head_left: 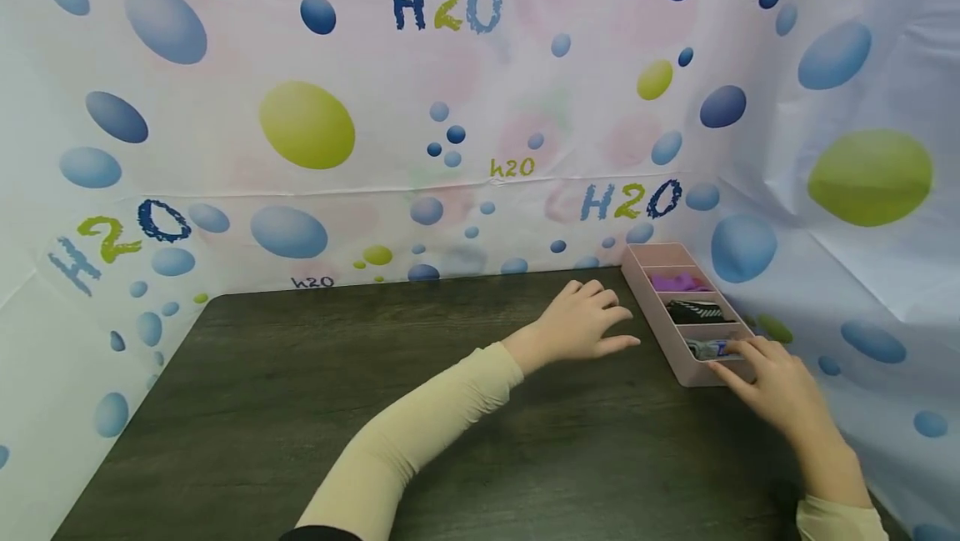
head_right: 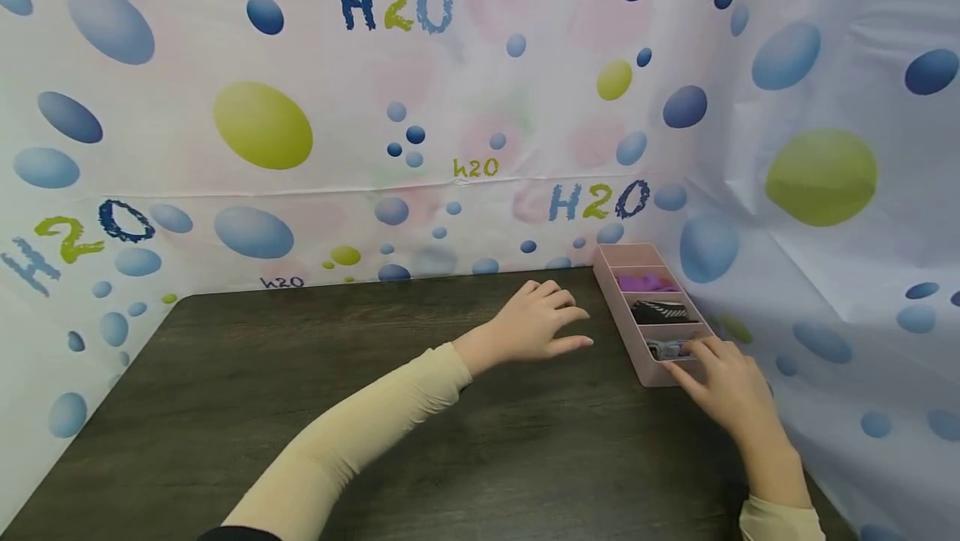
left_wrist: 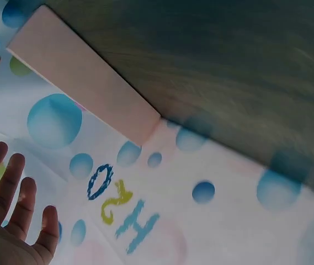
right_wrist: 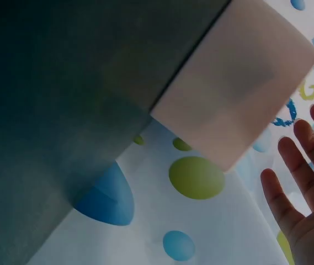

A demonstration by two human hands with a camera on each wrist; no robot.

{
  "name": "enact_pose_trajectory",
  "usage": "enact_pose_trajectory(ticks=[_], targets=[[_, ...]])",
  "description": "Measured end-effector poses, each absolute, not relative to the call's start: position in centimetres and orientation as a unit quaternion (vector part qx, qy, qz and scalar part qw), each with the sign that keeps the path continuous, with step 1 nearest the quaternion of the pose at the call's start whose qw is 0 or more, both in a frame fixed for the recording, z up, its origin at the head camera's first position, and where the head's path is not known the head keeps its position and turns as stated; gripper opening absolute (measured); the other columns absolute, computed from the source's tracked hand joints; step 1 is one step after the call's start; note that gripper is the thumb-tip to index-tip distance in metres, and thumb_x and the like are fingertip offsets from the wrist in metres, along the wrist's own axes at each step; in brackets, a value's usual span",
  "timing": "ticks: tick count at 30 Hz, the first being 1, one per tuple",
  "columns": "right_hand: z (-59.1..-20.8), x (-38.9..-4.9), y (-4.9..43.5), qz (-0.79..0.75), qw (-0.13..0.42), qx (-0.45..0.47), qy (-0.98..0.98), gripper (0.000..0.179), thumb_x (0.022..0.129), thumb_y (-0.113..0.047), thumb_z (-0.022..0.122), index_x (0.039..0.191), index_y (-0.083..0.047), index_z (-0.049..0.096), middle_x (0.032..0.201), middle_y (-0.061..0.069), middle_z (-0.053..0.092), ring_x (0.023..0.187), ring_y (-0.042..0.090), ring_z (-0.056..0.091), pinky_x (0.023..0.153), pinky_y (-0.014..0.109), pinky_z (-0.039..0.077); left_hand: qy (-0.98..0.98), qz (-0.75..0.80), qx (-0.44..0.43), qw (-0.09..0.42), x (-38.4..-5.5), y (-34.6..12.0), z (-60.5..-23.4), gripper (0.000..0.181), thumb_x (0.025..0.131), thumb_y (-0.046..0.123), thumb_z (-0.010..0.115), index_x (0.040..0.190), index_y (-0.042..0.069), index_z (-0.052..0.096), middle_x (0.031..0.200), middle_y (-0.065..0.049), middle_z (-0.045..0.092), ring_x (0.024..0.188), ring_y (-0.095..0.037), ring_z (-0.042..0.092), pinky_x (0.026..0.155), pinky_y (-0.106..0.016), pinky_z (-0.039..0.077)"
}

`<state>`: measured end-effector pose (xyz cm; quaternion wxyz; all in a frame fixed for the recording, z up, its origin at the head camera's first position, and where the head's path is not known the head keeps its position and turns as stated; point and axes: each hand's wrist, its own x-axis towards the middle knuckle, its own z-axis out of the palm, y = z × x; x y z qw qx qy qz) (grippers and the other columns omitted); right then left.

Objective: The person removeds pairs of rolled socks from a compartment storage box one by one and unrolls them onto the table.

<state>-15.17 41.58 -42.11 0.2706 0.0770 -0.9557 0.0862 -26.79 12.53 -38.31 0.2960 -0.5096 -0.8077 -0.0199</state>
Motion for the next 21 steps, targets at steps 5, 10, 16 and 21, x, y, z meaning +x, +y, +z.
enact_pose_trajectory(ticks=[5,10,16,21], targets=[[-42.6,-15.2,41.8,0.092,0.28,0.073,-0.953,0.033,0.078,-0.033,0.079,0.092,-0.004,0.069,0.098,0.018,0.067,0.083,0.035,0.061,0.066,0.056,0.046,-0.835,-0.02,-0.484,0.261,-26.7,16.2,-38.8,0.047,0.092,0.066,0.048,0.122,0.035,0.066,0.112,0.012,0.064,0.1,-0.01,0.055,0.077,-0.026,0.042],[-43.1,-15.3,41.9,0.104,0.279,0.075,-0.952,0.029,0.077,-0.028,0.08,0.091,-0.004,0.07,0.095,0.018,0.067,0.08,0.035,0.061,0.067,0.055,0.048,-0.864,-0.025,-0.461,0.201,-26.2,19.3,-39.4,0.049,0.091,0.07,0.044,0.122,0.038,0.065,0.114,0.013,0.06,0.1,-0.007,0.053,0.076,-0.024,0.041],[-43.2,-15.4,41.9,0.106,0.27,0.082,-0.953,0.028,0.077,-0.024,0.081,0.092,-0.002,0.071,0.096,0.019,0.066,0.085,0.039,0.061,0.072,0.058,0.047,-0.897,-0.056,-0.419,0.127,-26.0,22.7,-40.2,0.05,0.09,0.072,0.042,0.122,0.04,0.064,0.112,0.013,0.056,0.101,-0.006,0.049,0.078,-0.024,0.038],[-43.3,-15.4,42.1,0.107,0.25,0.08,-0.959,0.027,0.079,-0.025,0.079,0.093,-0.003,0.071,0.098,0.019,0.065,0.088,0.039,0.06,0.074,0.058,0.046,-0.918,-0.068,-0.38,0.087,-26.0,24.7,-40.7,0.046,0.09,0.071,0.044,0.119,0.043,0.065,0.109,0.013,0.053,0.102,-0.007,0.046,0.08,-0.027,0.037]])
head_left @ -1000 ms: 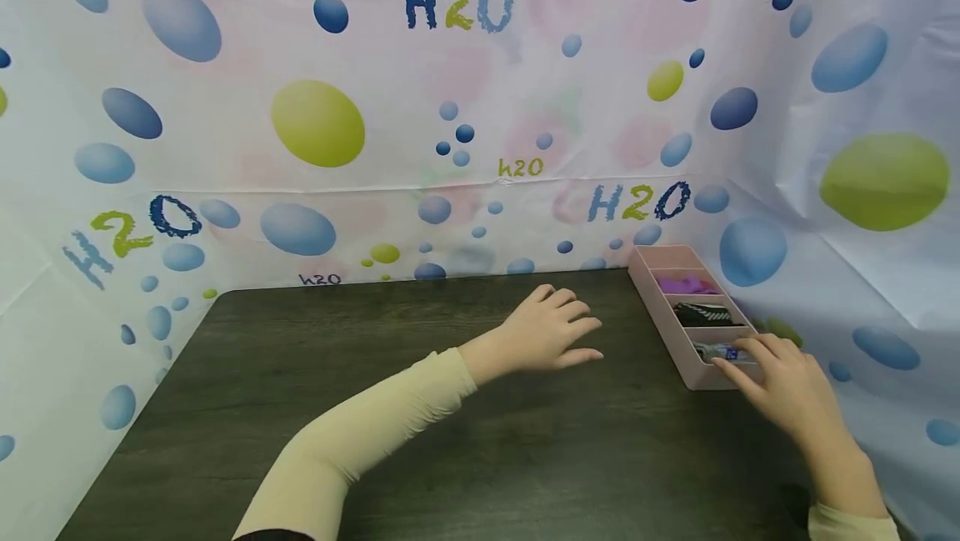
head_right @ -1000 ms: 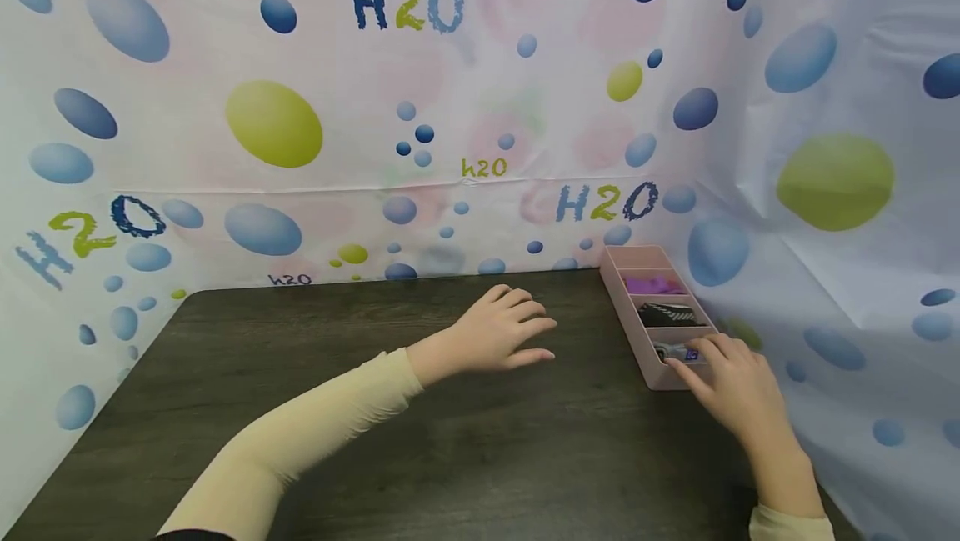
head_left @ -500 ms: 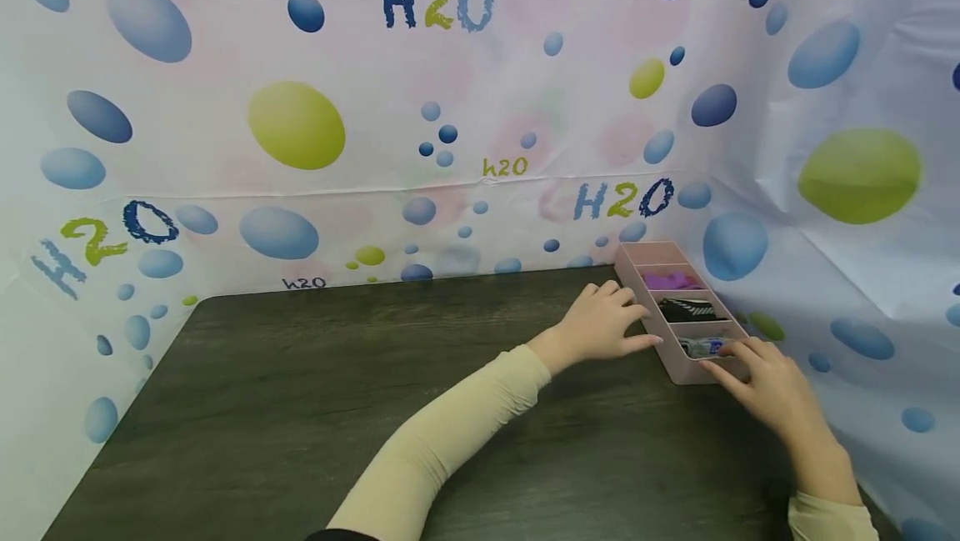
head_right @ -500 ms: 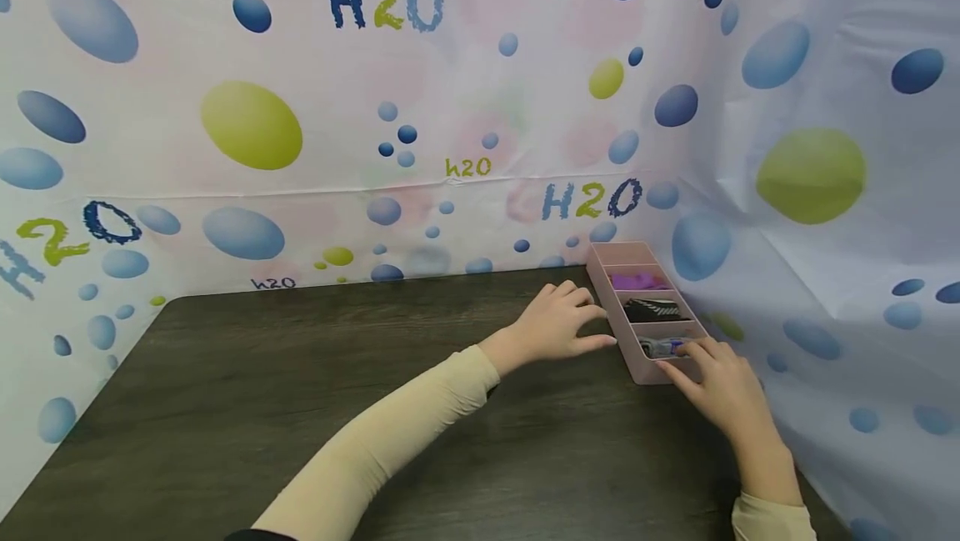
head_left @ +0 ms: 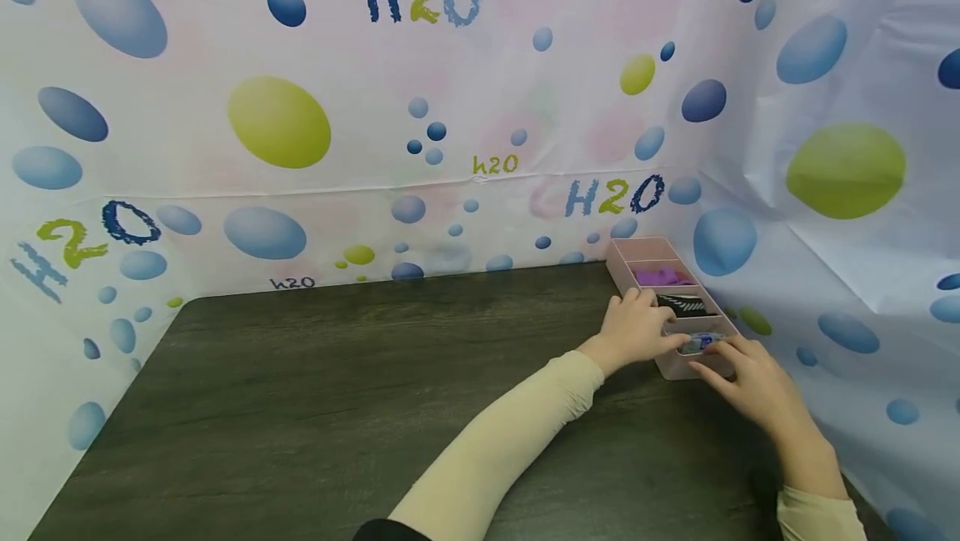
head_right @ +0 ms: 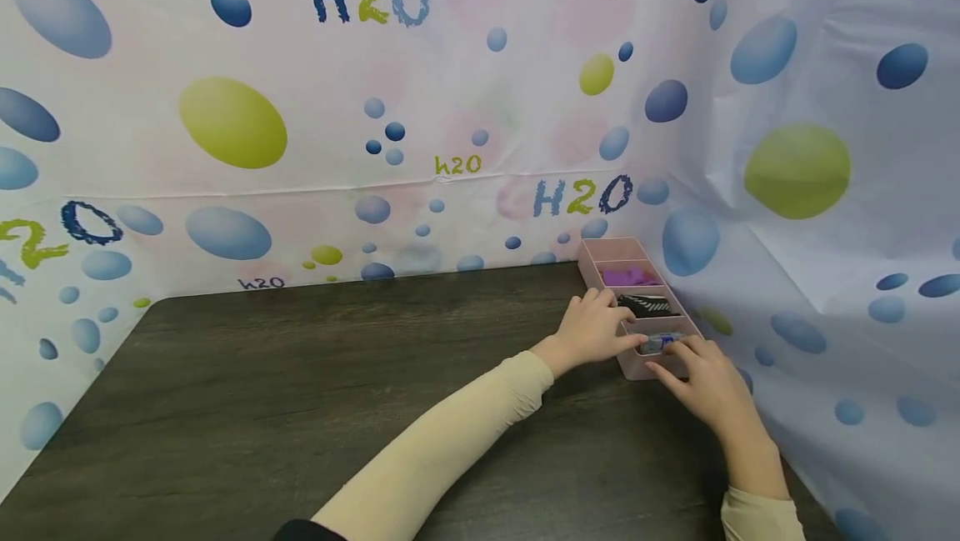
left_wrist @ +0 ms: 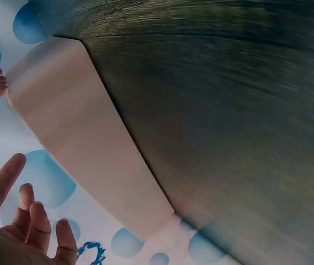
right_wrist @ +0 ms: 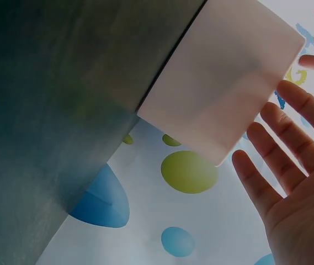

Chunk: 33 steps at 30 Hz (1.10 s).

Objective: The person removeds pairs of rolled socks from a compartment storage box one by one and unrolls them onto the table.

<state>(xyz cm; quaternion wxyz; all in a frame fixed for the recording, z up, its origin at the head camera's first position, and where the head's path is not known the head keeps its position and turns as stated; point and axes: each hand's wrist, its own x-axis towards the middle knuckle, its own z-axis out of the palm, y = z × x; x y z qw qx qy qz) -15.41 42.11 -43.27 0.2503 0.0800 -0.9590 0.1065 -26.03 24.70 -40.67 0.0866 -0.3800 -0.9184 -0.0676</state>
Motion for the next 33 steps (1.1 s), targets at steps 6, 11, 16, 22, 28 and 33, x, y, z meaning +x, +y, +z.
enact_pose_trajectory(ticks=[6,11,16,22,28,33], targets=[[-43.2,-15.3,42.3,0.106,0.223,0.067,-0.967,0.027,0.082,-0.028,0.077,0.096,-0.005,0.071,0.103,0.019,0.064,0.093,0.04,0.058,0.077,0.059,0.045,-0.936,-0.065,-0.342,0.057,-26.7,26.5,-41.5,0.042,0.084,0.074,0.051,0.113,0.048,0.066,0.118,0.012,0.052,0.106,-0.008,0.043,0.088,-0.03,0.039],[-43.2,-15.2,42.4,0.111,0.224,0.069,-0.966,0.024,0.081,-0.026,0.077,0.095,-0.006,0.071,0.103,0.018,0.064,0.093,0.04,0.058,0.078,0.059,0.044,-0.953,-0.064,-0.296,0.034,-26.8,27.9,-42.0,0.044,0.077,0.08,0.055,0.1,0.046,0.071,0.127,0.011,0.05,0.112,-0.009,0.041,0.094,-0.033,0.038],[-43.1,-15.2,42.3,0.11,0.225,0.073,-0.965,0.022,0.081,-0.023,0.077,0.095,-0.007,0.071,0.101,0.016,0.064,0.093,0.039,0.057,0.078,0.059,0.044,-0.968,-0.044,-0.245,0.004,-26.5,29.3,-41.9,0.046,0.073,0.079,0.06,0.098,0.042,0.071,0.13,0.011,0.046,0.118,-0.01,0.037,0.099,-0.035,0.035],[-43.0,-15.2,42.1,0.111,0.228,0.072,-0.965,0.02,0.079,-0.02,0.078,0.093,-0.007,0.072,0.097,0.013,0.064,0.092,0.037,0.058,0.078,0.058,0.045,-0.976,-0.02,-0.215,-0.012,-26.1,30.8,-41.5,0.045,0.073,0.074,0.065,0.107,0.044,0.067,0.129,0.011,0.044,0.119,-0.01,0.035,0.101,-0.034,0.032],[-43.0,-15.2,42.0,0.111,0.226,0.067,-0.965,0.02,0.079,-0.02,0.079,0.094,-0.009,0.072,0.098,0.013,0.065,0.093,0.037,0.059,0.079,0.058,0.045,-0.976,0.002,-0.218,-0.004,-26.2,31.5,-41.4,0.038,0.077,0.067,0.067,0.107,0.043,0.066,0.123,0.011,0.045,0.116,-0.01,0.035,0.098,-0.032,0.03],[-43.2,-15.2,42.2,0.11,0.227,0.066,-0.965,0.022,0.078,-0.019,0.079,0.095,-0.008,0.072,0.097,0.012,0.065,0.091,0.036,0.059,0.078,0.057,0.046,-0.971,0.001,-0.238,0.008,-26.2,31.4,-41.4,0.03,0.08,0.061,0.067,0.102,0.04,0.067,0.119,0.011,0.046,0.113,-0.011,0.036,0.093,-0.031,0.031]])
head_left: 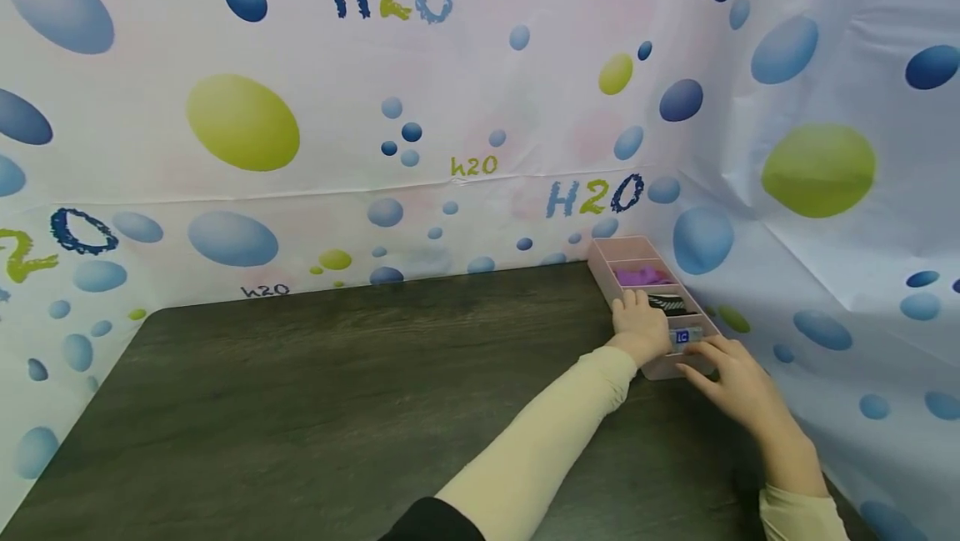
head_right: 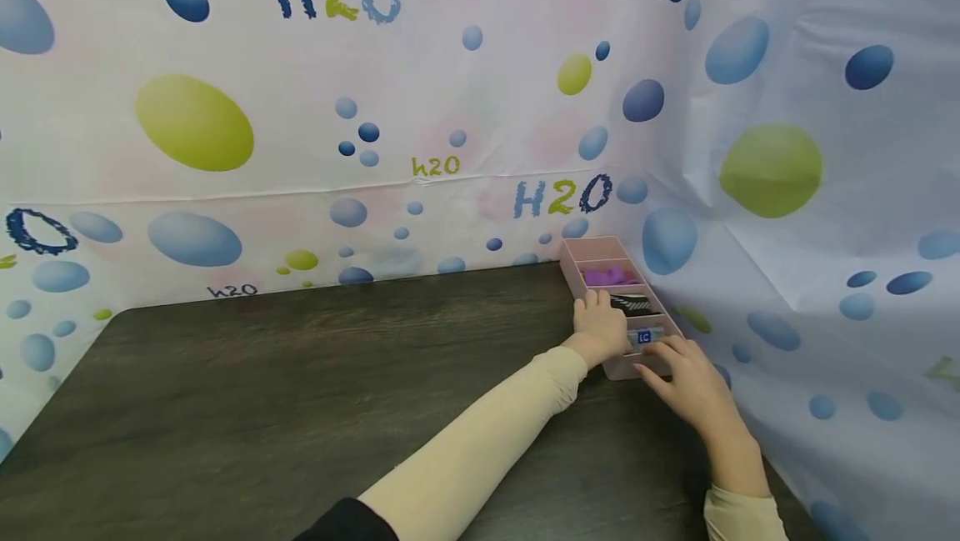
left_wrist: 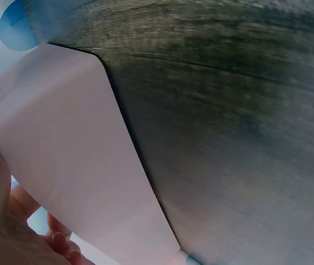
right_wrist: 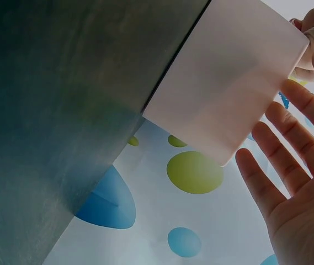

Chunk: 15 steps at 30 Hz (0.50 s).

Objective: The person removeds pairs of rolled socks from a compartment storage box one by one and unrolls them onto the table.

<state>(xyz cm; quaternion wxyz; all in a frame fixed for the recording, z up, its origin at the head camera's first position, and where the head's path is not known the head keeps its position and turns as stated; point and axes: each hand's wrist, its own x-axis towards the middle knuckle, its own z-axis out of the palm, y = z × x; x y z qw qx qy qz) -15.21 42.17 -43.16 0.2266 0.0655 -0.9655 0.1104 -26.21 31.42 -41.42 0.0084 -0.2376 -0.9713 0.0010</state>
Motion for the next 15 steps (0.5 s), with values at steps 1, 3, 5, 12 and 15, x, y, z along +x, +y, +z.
enact_pose_trajectory(ticks=[1,3,5,12,15], targets=[[-43.2,-15.3,42.2,0.111,0.227,0.066,-0.965,0.022,0.078,-0.019,0.079,0.095,-0.008,0.072,0.096,0.012,0.065,0.091,0.036,0.059,0.078,0.057,0.046,-0.97,0.003,-0.242,0.009,-26.3,31.3,-41.4,0.03,0.08,0.062,0.066,0.101,0.04,0.068,0.118,0.011,0.046,0.113,-0.011,0.036,0.092,-0.031,0.031],[-43.3,-15.4,42.2,0.112,0.227,0.068,-0.965,0.021,0.078,-0.019,0.079,0.095,-0.008,0.072,0.096,0.012,0.065,0.091,0.036,0.059,0.078,0.057,0.046,-0.968,0.006,-0.252,0.008,-26.4,31.1,-41.4,0.033,0.08,0.065,0.063,0.101,0.04,0.068,0.118,0.011,0.046,0.113,-0.011,0.035,0.092,-0.031,0.03],[-43.4,-15.4,42.3,0.112,0.231,0.072,-0.964,0.021,0.078,-0.019,0.079,0.094,-0.008,0.072,0.095,0.012,0.065,0.091,0.036,0.059,0.078,0.057,0.046,-0.965,0.005,-0.263,-0.002,-26.6,30.8,-41.4,0.038,0.079,0.071,0.06,0.101,0.041,0.068,0.119,0.01,0.045,0.114,-0.011,0.034,0.093,-0.031,0.029],[-43.6,-15.6,42.6,0.11,0.257,0.092,-0.956,0.021,0.074,-0.014,0.081,0.092,-0.008,0.072,0.093,0.011,0.066,0.088,0.035,0.06,0.076,0.055,0.047,-0.953,-0.024,-0.297,-0.058,-27.5,29.9,-41.2,0.052,0.076,0.079,0.057,0.108,0.04,0.068,0.126,0.009,0.044,0.12,-0.01,0.032,0.103,-0.032,0.027],[-43.6,-15.6,42.6,0.111,0.252,0.088,-0.957,0.021,0.075,-0.015,0.081,0.093,-0.008,0.072,0.094,0.011,0.066,0.089,0.035,0.06,0.076,0.055,0.046,-0.951,-0.011,-0.303,-0.058,-27.7,30.0,-41.2,0.049,0.077,0.076,0.059,0.11,0.041,0.066,0.132,0.01,0.042,0.123,-0.01,0.03,0.104,-0.032,0.026]])
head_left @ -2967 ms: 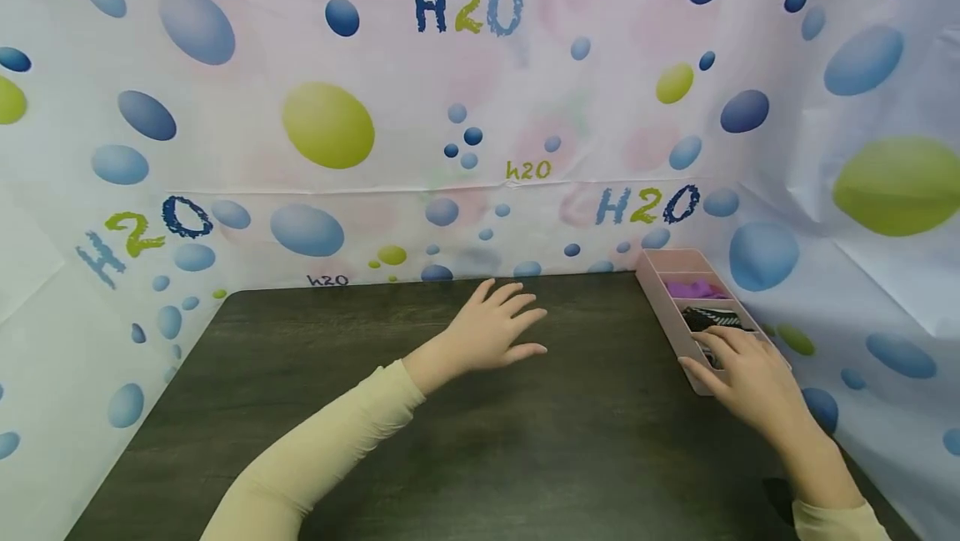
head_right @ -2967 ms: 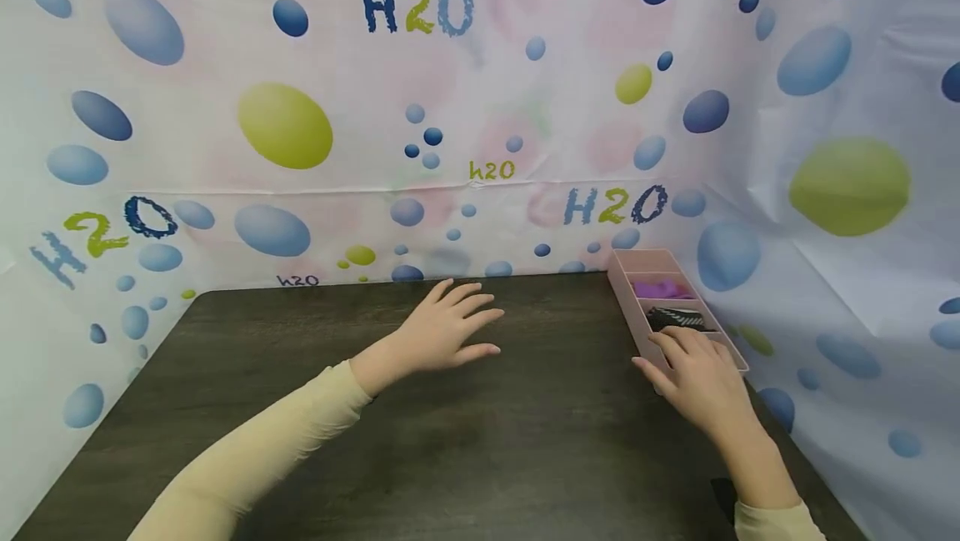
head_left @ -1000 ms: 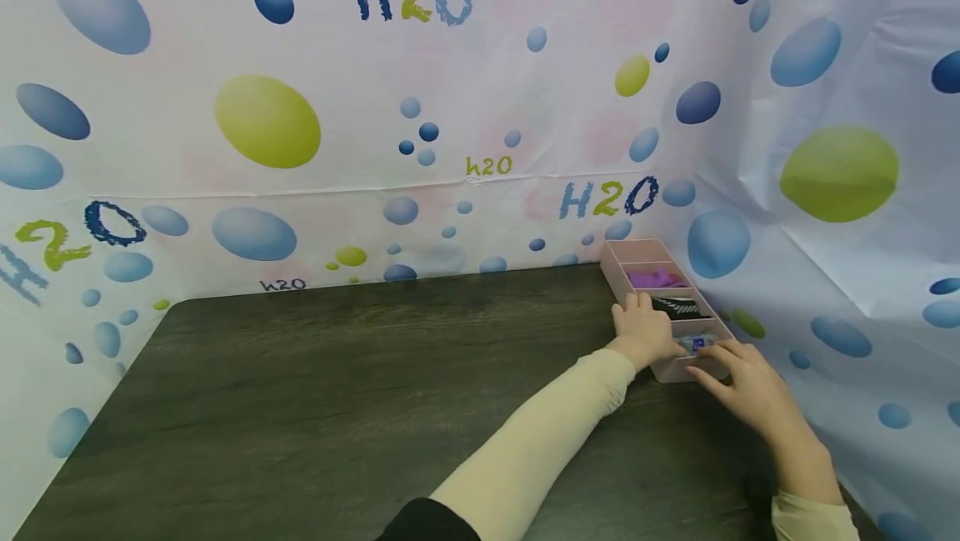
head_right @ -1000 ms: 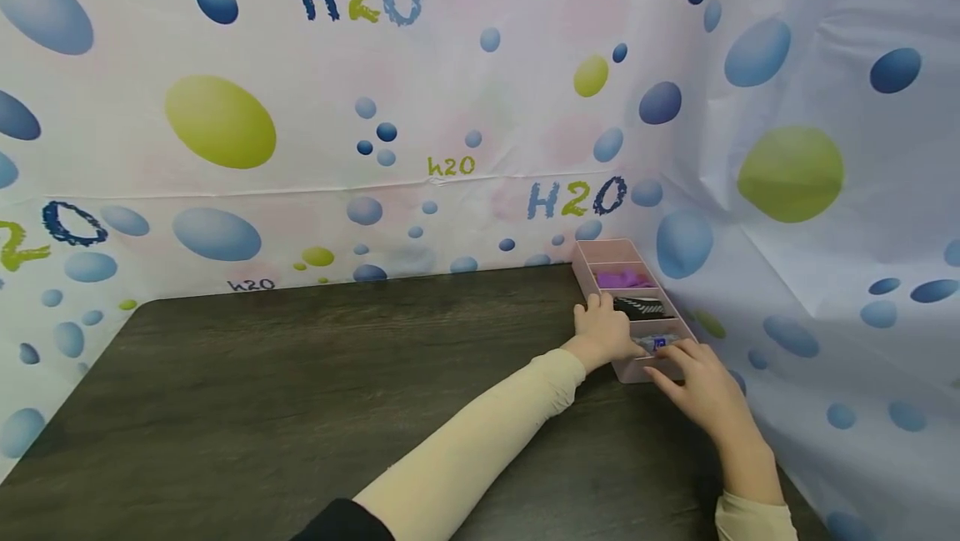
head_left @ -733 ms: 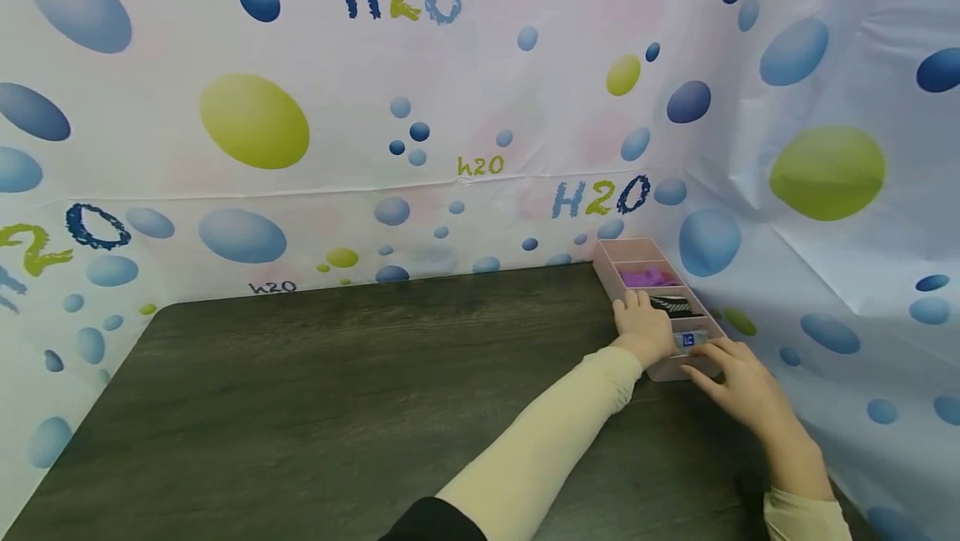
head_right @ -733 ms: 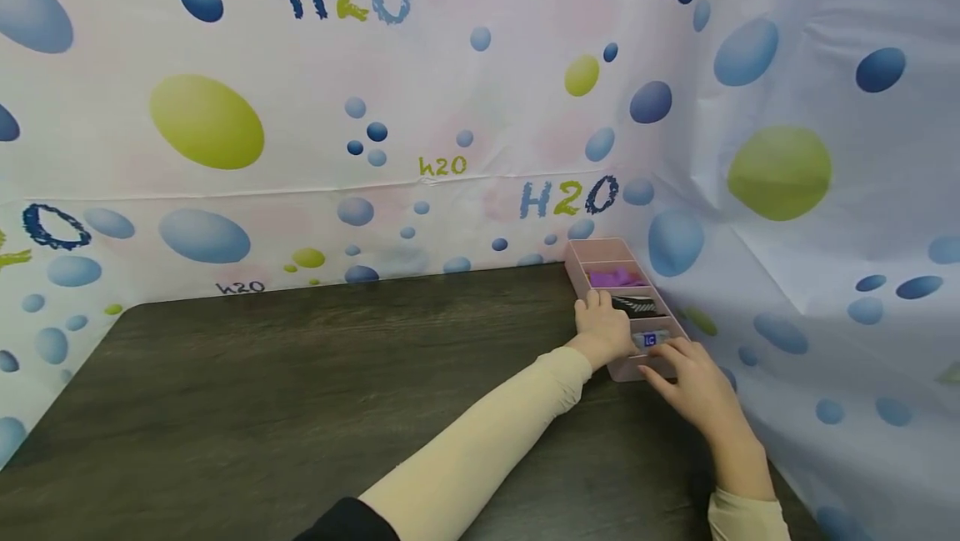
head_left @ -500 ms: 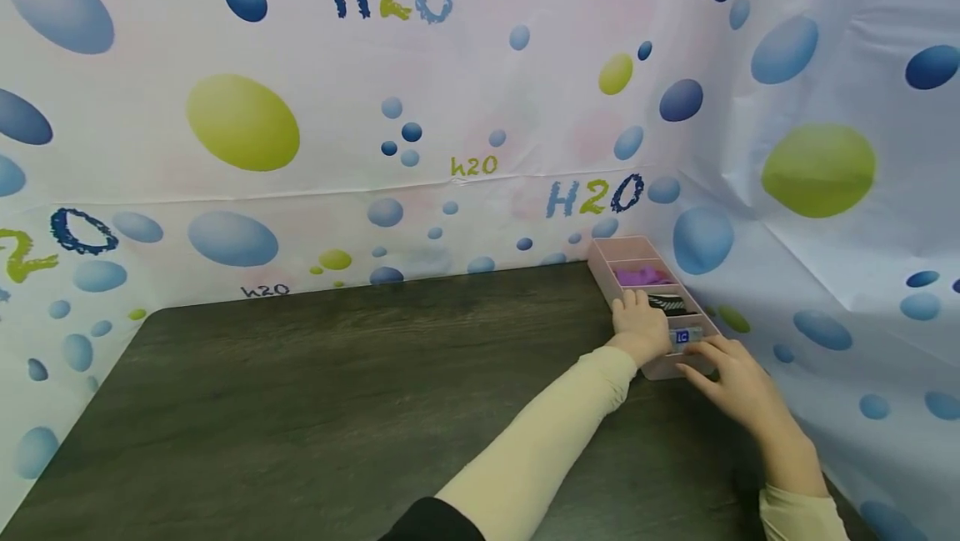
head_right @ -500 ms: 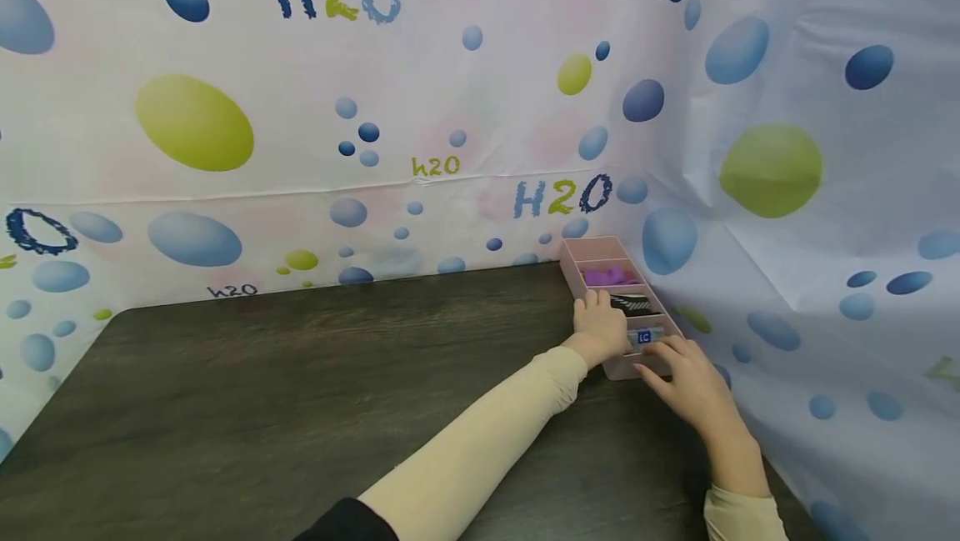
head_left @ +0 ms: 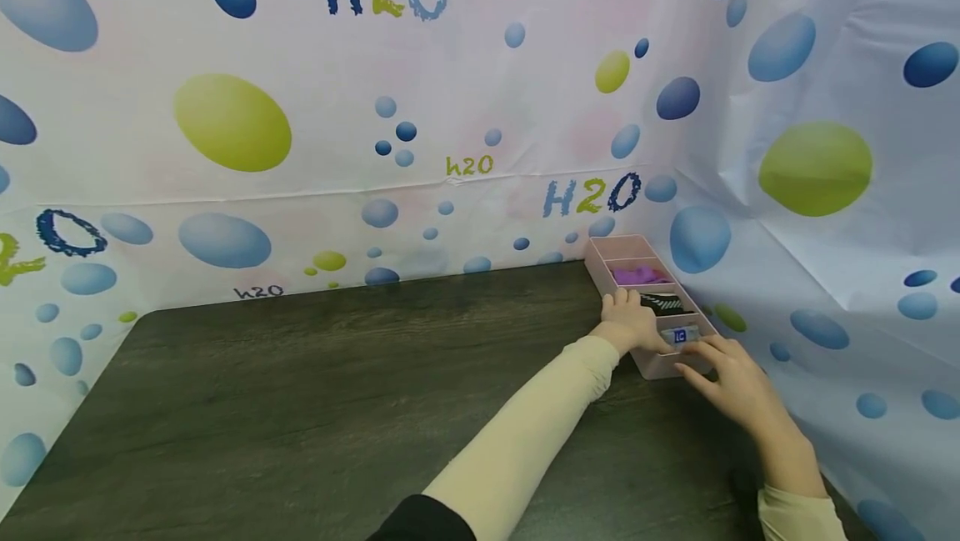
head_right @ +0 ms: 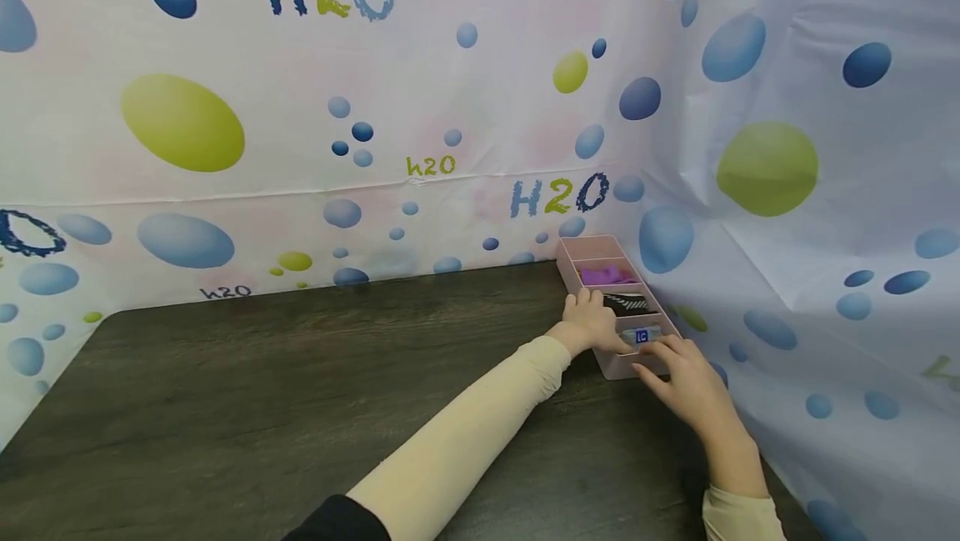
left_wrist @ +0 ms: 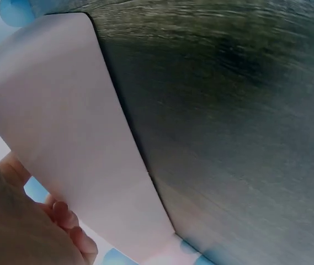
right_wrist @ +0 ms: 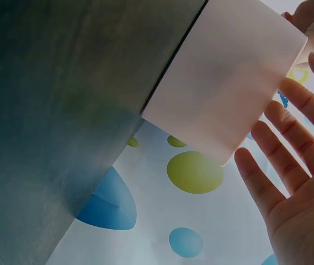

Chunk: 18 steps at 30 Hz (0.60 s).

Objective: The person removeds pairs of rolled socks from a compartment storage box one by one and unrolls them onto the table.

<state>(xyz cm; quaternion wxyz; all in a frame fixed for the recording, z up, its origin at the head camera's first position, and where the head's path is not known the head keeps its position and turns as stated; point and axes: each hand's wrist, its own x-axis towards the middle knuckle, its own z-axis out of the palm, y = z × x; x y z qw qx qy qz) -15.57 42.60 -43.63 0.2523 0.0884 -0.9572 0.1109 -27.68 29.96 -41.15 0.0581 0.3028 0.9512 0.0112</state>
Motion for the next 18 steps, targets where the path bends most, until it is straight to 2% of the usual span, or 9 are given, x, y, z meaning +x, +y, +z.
enact_pose_trajectory(ticks=[5,9,18], targets=[[-43.5,-15.5,42.4,0.115,0.24,0.079,-0.961,0.02,0.076,-0.015,0.08,0.093,-0.009,0.072,0.093,0.01,0.065,0.089,0.034,0.059,0.076,0.056,0.046,0.95,-0.018,0.312,0.026,-27.4,30.5,-40.8,0.037,0.078,0.068,0.065,0.103,0.041,0.067,0.131,0.011,0.042,0.122,-0.01,0.031,0.099,-0.031,0.026],[-43.5,-15.6,42.3,0.112,0.236,0.074,-0.962,0.02,0.077,-0.016,0.08,0.094,-0.008,0.072,0.093,0.011,0.065,0.09,0.033,0.059,0.077,0.055,0.047,0.95,-0.023,0.313,0.008,-27.3,31.0,-41.0,0.031,0.078,0.064,0.067,0.101,0.042,0.067,0.13,0.011,0.042,0.123,-0.011,0.031,0.1,-0.032,0.025],[-43.4,-15.4,42.4,0.109,0.246,0.08,-0.96,0.02,0.076,-0.014,0.08,0.093,-0.007,0.072,0.092,0.01,0.065,0.089,0.034,0.059,0.076,0.055,0.047,0.937,-0.017,0.348,-0.019,-27.6,31.4,-41.8,0.027,0.081,0.061,0.066,0.098,0.04,0.069,0.128,0.011,0.045,0.119,-0.011,0.034,0.097,-0.032,0.028]])
